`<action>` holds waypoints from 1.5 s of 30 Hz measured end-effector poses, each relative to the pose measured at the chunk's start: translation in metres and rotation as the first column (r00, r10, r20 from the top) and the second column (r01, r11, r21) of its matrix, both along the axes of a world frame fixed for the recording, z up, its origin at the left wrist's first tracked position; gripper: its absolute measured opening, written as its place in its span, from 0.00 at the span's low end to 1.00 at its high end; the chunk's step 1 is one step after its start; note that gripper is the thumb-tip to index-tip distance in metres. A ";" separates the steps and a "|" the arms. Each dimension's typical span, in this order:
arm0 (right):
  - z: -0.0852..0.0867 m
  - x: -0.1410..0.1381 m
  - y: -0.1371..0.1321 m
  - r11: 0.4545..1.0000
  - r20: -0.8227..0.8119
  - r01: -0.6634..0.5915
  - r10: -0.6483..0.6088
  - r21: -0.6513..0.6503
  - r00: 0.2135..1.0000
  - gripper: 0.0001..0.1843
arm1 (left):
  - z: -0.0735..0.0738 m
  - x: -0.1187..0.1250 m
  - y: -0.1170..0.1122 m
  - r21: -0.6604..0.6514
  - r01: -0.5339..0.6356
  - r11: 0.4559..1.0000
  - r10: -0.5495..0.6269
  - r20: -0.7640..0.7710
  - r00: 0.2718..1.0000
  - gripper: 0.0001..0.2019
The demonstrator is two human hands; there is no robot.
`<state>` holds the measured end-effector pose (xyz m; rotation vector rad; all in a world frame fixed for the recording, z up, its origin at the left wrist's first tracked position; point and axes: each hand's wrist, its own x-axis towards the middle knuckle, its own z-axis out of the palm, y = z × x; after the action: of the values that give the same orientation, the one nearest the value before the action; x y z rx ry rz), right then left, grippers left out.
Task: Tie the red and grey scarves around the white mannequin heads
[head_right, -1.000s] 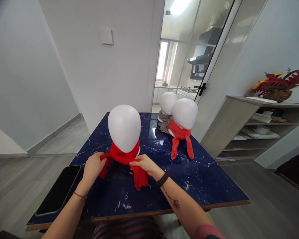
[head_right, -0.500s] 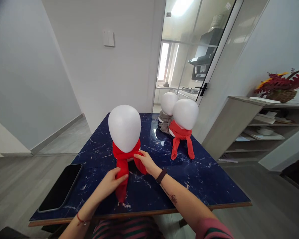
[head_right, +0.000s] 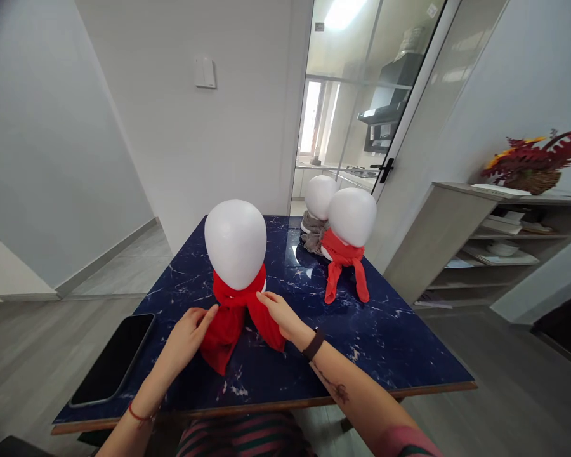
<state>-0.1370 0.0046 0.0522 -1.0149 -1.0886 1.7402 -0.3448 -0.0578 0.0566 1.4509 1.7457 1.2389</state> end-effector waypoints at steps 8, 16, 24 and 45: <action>0.009 0.001 -0.014 1.000 -0.080 -0.010 0.011 0.014 0.997 0.21 | -0.012 0.024 0.032 -0.062 -0.038 0.997 0.032 -0.086 0.996 0.14; 0.014 0.000 0.033 0.988 -0.061 0.106 -0.099 0.116 0.993 0.11 | -0.013 0.004 0.043 -0.174 -0.134 0.976 0.082 -0.280 0.956 0.14; 0.015 0.003 0.025 0.973 -0.105 0.205 -0.194 0.107 0.975 0.10 | 0.001 -0.017 0.042 -0.200 -0.118 0.973 0.058 -0.287 0.956 0.15; 0.000 -0.002 0.018 0.839 0.639 -0.255 -0.136 0.481 0.757 0.20 | -0.026 -0.007 0.045 -0.066 -0.004 0.998 0.000 -0.063 0.998 0.17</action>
<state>-0.1385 0.0222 0.0518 -1.2421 -1.9520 0.9783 -0.3515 -0.0126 0.0308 1.4654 1.8127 1.1370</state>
